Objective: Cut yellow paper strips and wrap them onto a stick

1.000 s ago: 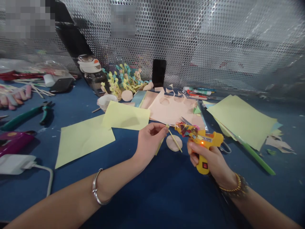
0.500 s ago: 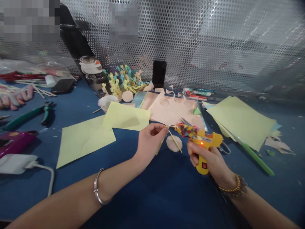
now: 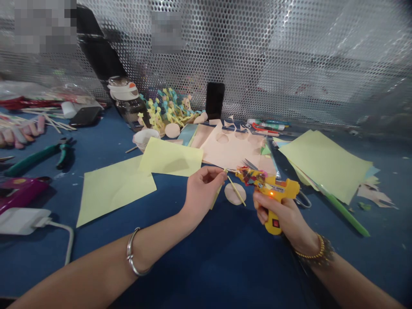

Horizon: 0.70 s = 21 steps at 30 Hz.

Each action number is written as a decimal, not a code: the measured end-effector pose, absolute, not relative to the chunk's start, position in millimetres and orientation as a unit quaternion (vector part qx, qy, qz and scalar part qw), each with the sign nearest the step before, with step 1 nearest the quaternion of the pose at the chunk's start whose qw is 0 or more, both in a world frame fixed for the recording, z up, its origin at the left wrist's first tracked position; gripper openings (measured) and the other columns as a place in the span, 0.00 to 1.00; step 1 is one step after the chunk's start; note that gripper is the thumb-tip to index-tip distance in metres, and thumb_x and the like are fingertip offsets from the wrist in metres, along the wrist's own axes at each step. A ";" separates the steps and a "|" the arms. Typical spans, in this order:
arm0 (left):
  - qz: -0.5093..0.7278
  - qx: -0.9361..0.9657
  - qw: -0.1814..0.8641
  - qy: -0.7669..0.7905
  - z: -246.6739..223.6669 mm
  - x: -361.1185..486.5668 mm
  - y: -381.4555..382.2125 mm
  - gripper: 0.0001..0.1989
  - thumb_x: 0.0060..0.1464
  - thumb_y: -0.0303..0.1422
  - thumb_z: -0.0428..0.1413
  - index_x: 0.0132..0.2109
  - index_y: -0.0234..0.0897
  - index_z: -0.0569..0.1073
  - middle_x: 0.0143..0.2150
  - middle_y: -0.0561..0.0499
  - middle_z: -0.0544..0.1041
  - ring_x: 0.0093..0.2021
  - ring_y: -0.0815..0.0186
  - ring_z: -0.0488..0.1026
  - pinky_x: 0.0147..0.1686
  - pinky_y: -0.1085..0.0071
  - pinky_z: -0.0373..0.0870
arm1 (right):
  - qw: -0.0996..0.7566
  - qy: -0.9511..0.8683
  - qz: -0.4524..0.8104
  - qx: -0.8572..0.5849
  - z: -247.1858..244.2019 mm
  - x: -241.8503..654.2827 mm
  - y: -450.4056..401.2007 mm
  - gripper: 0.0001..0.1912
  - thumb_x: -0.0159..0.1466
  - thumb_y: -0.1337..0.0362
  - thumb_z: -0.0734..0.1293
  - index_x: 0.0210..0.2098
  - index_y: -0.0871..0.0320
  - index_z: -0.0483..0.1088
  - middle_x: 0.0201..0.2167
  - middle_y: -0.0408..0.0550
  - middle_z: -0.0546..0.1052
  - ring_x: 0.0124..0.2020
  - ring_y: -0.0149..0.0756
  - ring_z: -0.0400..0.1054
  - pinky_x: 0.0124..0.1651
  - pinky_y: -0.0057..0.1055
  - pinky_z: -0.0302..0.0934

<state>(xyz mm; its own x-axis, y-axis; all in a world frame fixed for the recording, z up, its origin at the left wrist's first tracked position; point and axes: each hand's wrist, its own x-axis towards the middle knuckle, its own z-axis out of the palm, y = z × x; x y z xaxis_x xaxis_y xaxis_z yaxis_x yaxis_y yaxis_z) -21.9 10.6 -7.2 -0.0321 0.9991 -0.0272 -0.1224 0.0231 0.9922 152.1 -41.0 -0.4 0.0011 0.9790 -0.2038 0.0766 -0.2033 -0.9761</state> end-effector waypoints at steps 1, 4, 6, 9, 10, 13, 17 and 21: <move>0.533 0.452 0.529 0.481 -7.1 -22.0 10.4 0.07 0.46 0.34 0.62 0.31 0.34 0.75 0.27 0.53 0.75 0.27 0.70 0.71 0.30 0.74 0.66 | 0.422 -0.473 0.525 -0.568 -0.9 152.7 -41.2 0.21 0.54 0.48 0.69 0.19 0.59 0.65 0.10 0.39 0.64 0.14 0.26 0.58 0.20 0.25 0.54; 0.534 0.448 0.531 0.481 -6.5 -22.2 9.9 0.08 0.46 0.34 0.62 0.31 0.35 0.75 0.27 0.53 0.76 0.27 0.71 0.71 0.29 0.75 0.66 | 0.412 -0.493 0.495 -0.585 -3.1 155.3 -40.8 0.21 0.55 0.48 0.68 0.21 0.59 0.65 0.11 0.39 0.63 0.14 0.26 0.57 0.20 0.25 0.54; 0.533 0.447 0.533 0.482 -6.3 -22.4 9.8 0.08 0.46 0.35 0.62 0.31 0.35 0.75 0.28 0.52 0.76 0.28 0.70 0.71 0.30 0.75 0.66 | 0.409 -0.510 0.469 -0.594 -2.4 157.5 -39.8 0.20 0.56 0.48 0.68 0.22 0.59 0.65 0.11 0.38 0.63 0.15 0.26 0.58 0.20 0.26 0.54; 0.534 0.452 0.535 0.475 -6.8 -22.9 10.3 0.07 0.46 0.34 0.62 0.32 0.35 0.75 0.28 0.52 0.76 0.28 0.70 0.71 0.31 0.74 0.67 | 0.412 -0.535 0.429 -0.600 6.3 162.4 -39.3 0.17 0.57 0.50 0.68 0.25 0.58 0.66 0.13 0.38 0.63 0.16 0.27 0.58 0.19 0.25 0.54; 0.533 0.458 0.535 0.469 -7.4 -23.2 10.7 0.07 0.46 0.34 0.62 0.32 0.35 0.75 0.28 0.51 0.76 0.28 0.70 0.72 0.31 0.74 0.67 | 0.419 -0.540 0.416 -0.599 10.8 165.0 -40.2 0.15 0.57 0.52 0.68 0.27 0.58 0.67 0.15 0.39 0.64 0.17 0.27 0.58 0.19 0.25 0.54; 0.533 0.473 0.529 0.460 -10.3 -24.0 12.5 0.07 0.46 0.34 0.62 0.32 0.35 0.75 0.28 0.51 0.76 0.29 0.70 0.71 0.31 0.73 0.67 | 0.455 -0.571 0.373 -0.572 24.7 177.7 -49.3 0.10 0.57 0.56 0.68 0.35 0.56 0.69 0.28 0.43 0.71 0.26 0.30 0.63 0.25 0.26 0.60; 0.533 0.470 0.529 0.464 -12.9 -23.7 14.9 0.08 0.46 0.35 0.62 0.33 0.36 0.75 0.28 0.51 0.76 0.29 0.69 0.71 0.30 0.73 0.67 | 0.424 -0.603 0.271 -0.619 29.8 212.1 -72.9 0.16 0.55 0.56 0.68 0.43 0.49 0.66 0.30 0.44 0.69 0.26 0.34 0.62 0.24 0.30 0.58; 0.521 0.474 0.536 0.465 -11.0 -22.4 17.8 0.06 0.45 0.34 0.62 0.31 0.36 0.75 0.29 0.50 0.76 0.29 0.69 0.71 0.30 0.72 0.66 | 0.305 -0.635 0.072 -0.706 10.4 264.9 -94.7 0.21 0.45 0.52 0.73 0.36 0.46 0.65 0.31 0.49 0.69 0.28 0.42 0.62 0.27 0.37 0.54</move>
